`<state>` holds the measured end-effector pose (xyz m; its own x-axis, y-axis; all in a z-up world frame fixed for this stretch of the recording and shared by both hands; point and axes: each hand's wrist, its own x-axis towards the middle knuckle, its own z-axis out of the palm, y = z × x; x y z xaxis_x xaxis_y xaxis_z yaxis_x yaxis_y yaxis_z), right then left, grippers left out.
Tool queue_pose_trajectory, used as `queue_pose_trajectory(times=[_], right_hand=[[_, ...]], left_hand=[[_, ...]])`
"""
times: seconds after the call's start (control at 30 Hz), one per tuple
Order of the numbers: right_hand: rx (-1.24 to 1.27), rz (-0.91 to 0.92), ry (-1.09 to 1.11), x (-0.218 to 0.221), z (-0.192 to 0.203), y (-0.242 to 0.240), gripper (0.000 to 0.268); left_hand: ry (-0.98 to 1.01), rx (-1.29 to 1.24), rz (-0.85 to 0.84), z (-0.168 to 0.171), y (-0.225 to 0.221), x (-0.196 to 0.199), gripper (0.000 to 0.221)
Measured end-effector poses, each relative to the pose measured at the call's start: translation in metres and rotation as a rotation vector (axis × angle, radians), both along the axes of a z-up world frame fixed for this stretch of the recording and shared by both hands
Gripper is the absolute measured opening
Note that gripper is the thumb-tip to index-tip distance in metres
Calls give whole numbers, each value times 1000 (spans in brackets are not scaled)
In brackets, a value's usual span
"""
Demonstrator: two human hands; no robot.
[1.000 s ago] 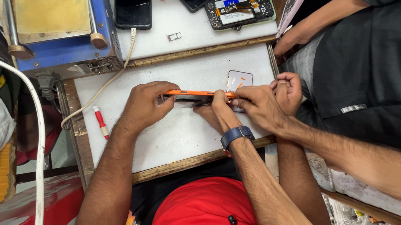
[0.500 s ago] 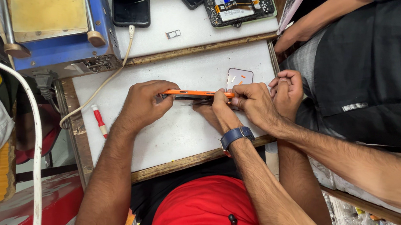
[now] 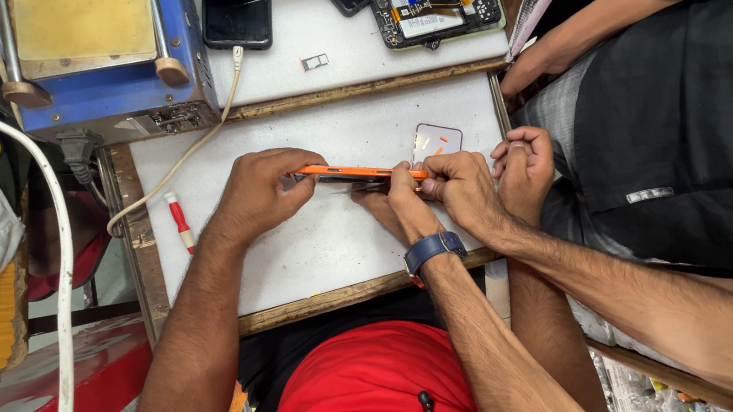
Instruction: The person removes the back cover of an orange smartphone, then uses a black plastic prying tool to separate the screen assembly from the frame. They continue to pry around the edges to loosen the device.
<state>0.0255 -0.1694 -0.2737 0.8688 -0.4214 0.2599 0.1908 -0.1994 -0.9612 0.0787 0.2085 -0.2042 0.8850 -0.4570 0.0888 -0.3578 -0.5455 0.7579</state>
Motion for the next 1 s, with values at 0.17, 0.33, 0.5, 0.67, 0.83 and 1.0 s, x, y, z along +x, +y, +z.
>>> queue_pose_trajectory(times=[0.17,0.33,0.5,0.67,0.83,1.0], right_hand=[[58,0,14,-1,0,1,13],[-316,0,-43,-4,24,15,18],[-978,609,469,35,105,27,18],[-873,766,389,104,116,70,33],[-890,941,262,90,130,56,51],[-763,1310,347,66,128,54,65]], left_hand=[[4,5,0,0,0,0,23],[-15,-4,-3,1,0,0,23],[-18,-18,-10,4,0,-1,23],[-29,-28,-15,7,-1,-3,23],[-17,-20,-4,10,-1,-3,24],[-40,-13,-17,11,-1,-4,22]])
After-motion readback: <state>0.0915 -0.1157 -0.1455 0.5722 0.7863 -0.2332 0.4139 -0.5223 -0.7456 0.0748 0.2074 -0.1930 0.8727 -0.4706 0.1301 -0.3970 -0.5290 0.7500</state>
